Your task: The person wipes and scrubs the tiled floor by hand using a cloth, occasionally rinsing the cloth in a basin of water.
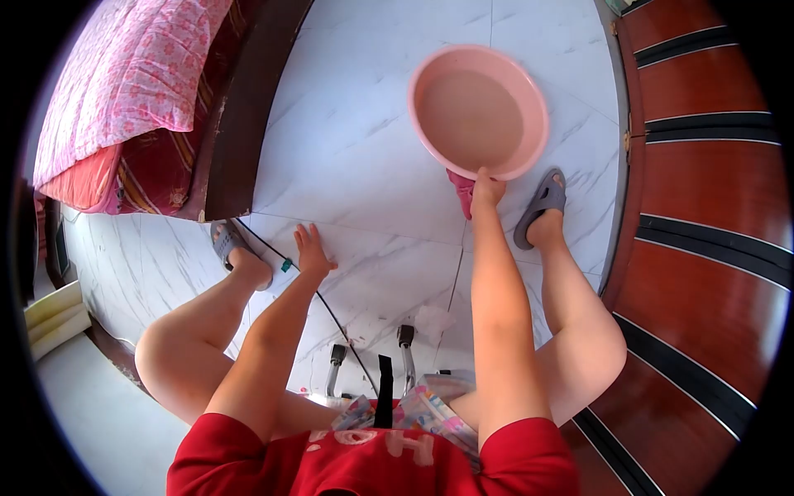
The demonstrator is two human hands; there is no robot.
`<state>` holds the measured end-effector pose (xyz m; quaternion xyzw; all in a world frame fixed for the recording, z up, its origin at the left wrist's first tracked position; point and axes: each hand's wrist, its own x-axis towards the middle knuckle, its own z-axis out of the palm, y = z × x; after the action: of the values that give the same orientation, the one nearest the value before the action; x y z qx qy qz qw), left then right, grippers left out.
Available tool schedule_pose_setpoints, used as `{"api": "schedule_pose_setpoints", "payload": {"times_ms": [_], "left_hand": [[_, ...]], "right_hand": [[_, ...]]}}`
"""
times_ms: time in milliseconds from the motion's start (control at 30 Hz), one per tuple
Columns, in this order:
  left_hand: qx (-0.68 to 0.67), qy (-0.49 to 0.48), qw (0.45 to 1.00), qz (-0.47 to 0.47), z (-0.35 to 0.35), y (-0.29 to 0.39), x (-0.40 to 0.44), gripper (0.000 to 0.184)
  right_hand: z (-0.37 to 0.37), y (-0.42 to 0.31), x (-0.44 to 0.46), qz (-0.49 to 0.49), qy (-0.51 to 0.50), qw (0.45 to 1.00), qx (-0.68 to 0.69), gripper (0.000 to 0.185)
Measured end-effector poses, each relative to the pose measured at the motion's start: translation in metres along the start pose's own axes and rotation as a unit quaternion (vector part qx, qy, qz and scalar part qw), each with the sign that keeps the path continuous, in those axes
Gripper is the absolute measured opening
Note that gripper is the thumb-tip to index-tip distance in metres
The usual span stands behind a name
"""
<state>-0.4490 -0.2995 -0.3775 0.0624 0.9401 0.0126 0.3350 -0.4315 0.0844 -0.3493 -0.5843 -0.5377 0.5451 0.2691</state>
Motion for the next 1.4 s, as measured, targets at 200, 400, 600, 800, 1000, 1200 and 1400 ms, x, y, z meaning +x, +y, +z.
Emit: {"api": "schedule_pose_setpoints", "payload": {"times_ms": [200,400,600,800,1000,1200,1400], "left_hand": [[-0.09,-0.053,0.994,-0.015,-0.022,0.003,-0.001,0.105],[-0.266,0.056,0.962,0.012,0.033,0.028,-0.006,0.09],[-0.368,0.039,0.927,0.06,0.07,0.062,-0.063,0.084],[-0.334,-0.024,0.94,0.067,0.082,0.065,-0.119,0.082],[-0.261,-0.044,0.962,0.069,0.093,0.039,-0.147,0.079],[-0.257,-0.054,0.962,0.074,0.061,0.023,-0.157,0.07],[-0.29,0.006,0.951,0.103,0.043,0.014,-0.166,0.06]], "right_hand": [[0.002,0.007,-0.025,-0.005,0.003,0.998,-0.062,0.037],[0.017,0.024,-0.069,0.022,-0.005,0.998,-0.055,0.039],[0.018,0.032,-0.129,0.053,0.0,0.995,-0.084,0.036],[0.01,0.044,-0.196,0.027,-0.054,0.993,-0.1,0.035],[0.019,0.064,-0.235,-0.02,-0.065,0.989,-0.131,0.029],[-0.016,0.109,-0.236,0.36,-0.358,0.859,0.074,0.025],[-0.11,0.077,-0.272,0.451,-0.374,0.778,0.227,0.029]]}}
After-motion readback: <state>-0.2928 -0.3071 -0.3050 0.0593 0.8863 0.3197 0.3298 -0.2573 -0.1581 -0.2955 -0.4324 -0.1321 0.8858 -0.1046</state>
